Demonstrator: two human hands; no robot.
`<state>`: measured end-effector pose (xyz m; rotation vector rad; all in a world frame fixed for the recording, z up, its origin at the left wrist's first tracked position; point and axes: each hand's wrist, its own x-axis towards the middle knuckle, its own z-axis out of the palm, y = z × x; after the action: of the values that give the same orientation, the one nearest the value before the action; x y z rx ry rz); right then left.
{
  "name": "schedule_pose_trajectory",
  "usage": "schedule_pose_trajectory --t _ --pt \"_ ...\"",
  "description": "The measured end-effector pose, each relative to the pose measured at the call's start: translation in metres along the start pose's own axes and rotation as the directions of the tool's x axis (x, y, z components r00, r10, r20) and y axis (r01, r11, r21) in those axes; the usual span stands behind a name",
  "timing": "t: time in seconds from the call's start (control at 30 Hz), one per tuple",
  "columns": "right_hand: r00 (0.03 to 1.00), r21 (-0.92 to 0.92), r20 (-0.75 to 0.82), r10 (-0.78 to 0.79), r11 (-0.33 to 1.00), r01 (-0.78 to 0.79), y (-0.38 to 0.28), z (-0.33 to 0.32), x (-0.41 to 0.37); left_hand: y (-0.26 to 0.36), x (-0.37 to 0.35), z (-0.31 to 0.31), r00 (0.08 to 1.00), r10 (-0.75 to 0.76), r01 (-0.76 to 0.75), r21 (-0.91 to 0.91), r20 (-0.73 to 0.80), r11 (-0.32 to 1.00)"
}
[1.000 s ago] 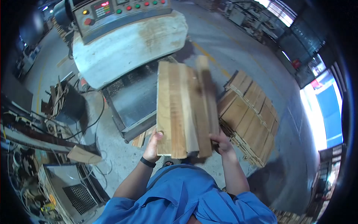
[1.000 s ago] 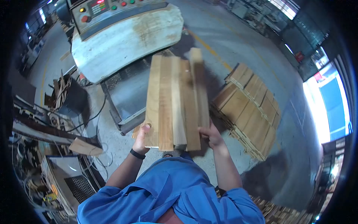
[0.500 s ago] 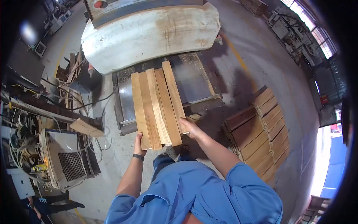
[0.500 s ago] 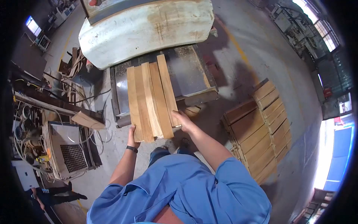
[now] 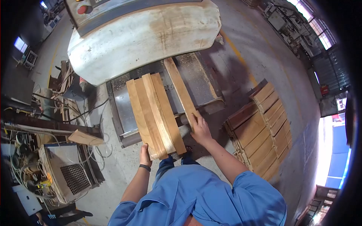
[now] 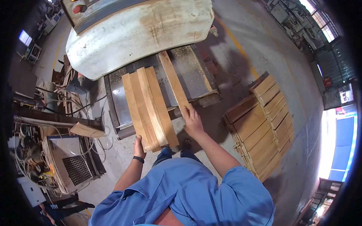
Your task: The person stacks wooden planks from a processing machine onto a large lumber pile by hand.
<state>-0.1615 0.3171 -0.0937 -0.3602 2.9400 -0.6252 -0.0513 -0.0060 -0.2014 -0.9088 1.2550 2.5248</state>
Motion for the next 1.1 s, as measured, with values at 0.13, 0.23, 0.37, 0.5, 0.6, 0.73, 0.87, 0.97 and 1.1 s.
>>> schedule_pose_trajectory --t 0.13,0.23,0.37,0.5,0.6,0.73,0.87,0.97,1.1 --pt "0.988 -0.197 0.003 -0.155 0.968 0.153 0.004 0.014 -0.006 0.007 -0.004 0.0 0.999 -0.052 0.052 -0.021 -0.014 0.998" --pt "0.977 -0.149 -0.02 -0.21 0.967 0.205 0.009 -0.004 0.013 0.011 -0.002 0.004 0.999 -0.051 0.051 -0.038 -0.018 0.998" --pt "0.956 -0.142 -0.114 -0.269 0.957 0.252 0.013 -0.006 0.085 0.014 -0.005 0.004 0.998 -0.053 0.053 -0.002 -0.023 0.999" --pt "0.952 -0.223 -0.132 -0.276 0.944 0.243 0.009 -0.003 0.173 0.013 -0.004 0.0 0.998 -0.043 0.045 0.042 -0.045 0.998" --pt "0.954 -0.285 -0.101 -0.282 0.927 0.244 -0.001 0.0 0.2 0.017 -0.006 0.003 0.998 -0.053 0.054 0.024 -0.043 0.998" --pt "0.969 -0.251 -0.101 -0.225 0.948 0.194 -0.008 0.002 0.212 0.017 -0.004 0.001 0.998 -0.059 0.059 0.084 -0.004 0.995" --pt "0.981 -0.067 -0.112 -0.158 0.986 0.151 -0.009 0.002 0.217 0.016 -0.001 0.0 0.999 -0.055 0.055 0.059 -0.002 0.997" --pt "0.951 0.198 -0.291 -0.11 0.965 0.172 -0.015 0.009 0.186 0.019 -0.004 0.004 0.999 -0.032 0.034 0.074 -0.026 0.997" --pt "0.924 0.653 -0.242 0.295 0.754 -0.07 -0.024 0.067 0.052 0.02 -0.004 0.006 1.0 -0.019 0.019 0.124 -0.007 0.992"
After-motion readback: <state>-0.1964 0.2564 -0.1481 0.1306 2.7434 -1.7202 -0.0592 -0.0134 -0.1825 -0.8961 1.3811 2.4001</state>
